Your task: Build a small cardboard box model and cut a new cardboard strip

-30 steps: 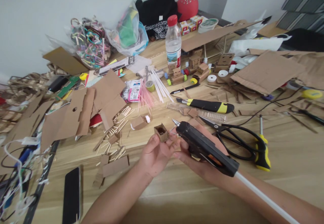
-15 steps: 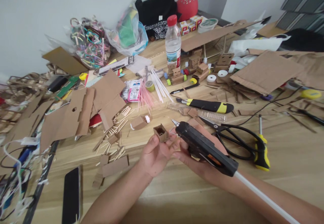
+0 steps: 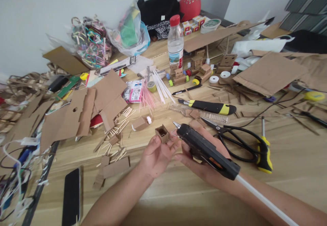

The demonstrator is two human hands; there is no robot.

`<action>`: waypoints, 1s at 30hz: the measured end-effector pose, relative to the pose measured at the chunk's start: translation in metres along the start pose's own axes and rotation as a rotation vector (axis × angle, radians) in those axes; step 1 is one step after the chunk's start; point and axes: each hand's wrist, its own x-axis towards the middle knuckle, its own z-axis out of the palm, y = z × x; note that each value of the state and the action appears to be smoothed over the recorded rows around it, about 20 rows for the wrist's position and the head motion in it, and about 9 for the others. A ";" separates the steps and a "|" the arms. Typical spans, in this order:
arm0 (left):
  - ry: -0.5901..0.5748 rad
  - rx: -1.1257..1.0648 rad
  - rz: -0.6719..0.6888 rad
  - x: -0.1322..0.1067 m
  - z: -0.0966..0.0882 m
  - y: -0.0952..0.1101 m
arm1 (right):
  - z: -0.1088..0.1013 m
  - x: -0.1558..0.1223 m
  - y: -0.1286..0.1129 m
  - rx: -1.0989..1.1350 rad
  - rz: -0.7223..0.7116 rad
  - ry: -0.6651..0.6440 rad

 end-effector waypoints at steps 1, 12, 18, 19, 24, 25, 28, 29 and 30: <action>0.003 0.002 -0.001 0.000 -0.001 0.000 | 0.000 0.000 0.000 0.005 0.016 -0.006; 0.022 -0.066 0.041 0.002 0.002 -0.003 | 0.002 0.003 -0.001 0.185 0.021 0.041; -0.025 -0.039 0.055 0.002 -0.001 -0.002 | 0.002 0.001 0.004 0.128 0.049 0.040; -0.019 -0.038 0.058 0.002 -0.001 -0.001 | 0.002 0.001 0.005 0.133 0.049 0.051; 0.007 -0.037 0.072 0.000 0.004 0.001 | 0.002 0.001 0.003 0.168 0.062 0.061; 0.009 -0.041 0.070 0.000 0.005 0.001 | 0.002 0.000 0.003 0.163 0.081 0.042; 0.004 -0.044 0.060 0.001 0.005 0.000 | 0.003 0.000 0.001 0.173 0.125 0.007; -0.001 -0.037 0.058 0.002 0.004 0.000 | 0.004 0.000 0.001 0.185 0.128 0.005; -0.007 -0.024 0.056 0.002 0.002 0.000 | 0.004 0.000 0.002 0.194 0.126 0.011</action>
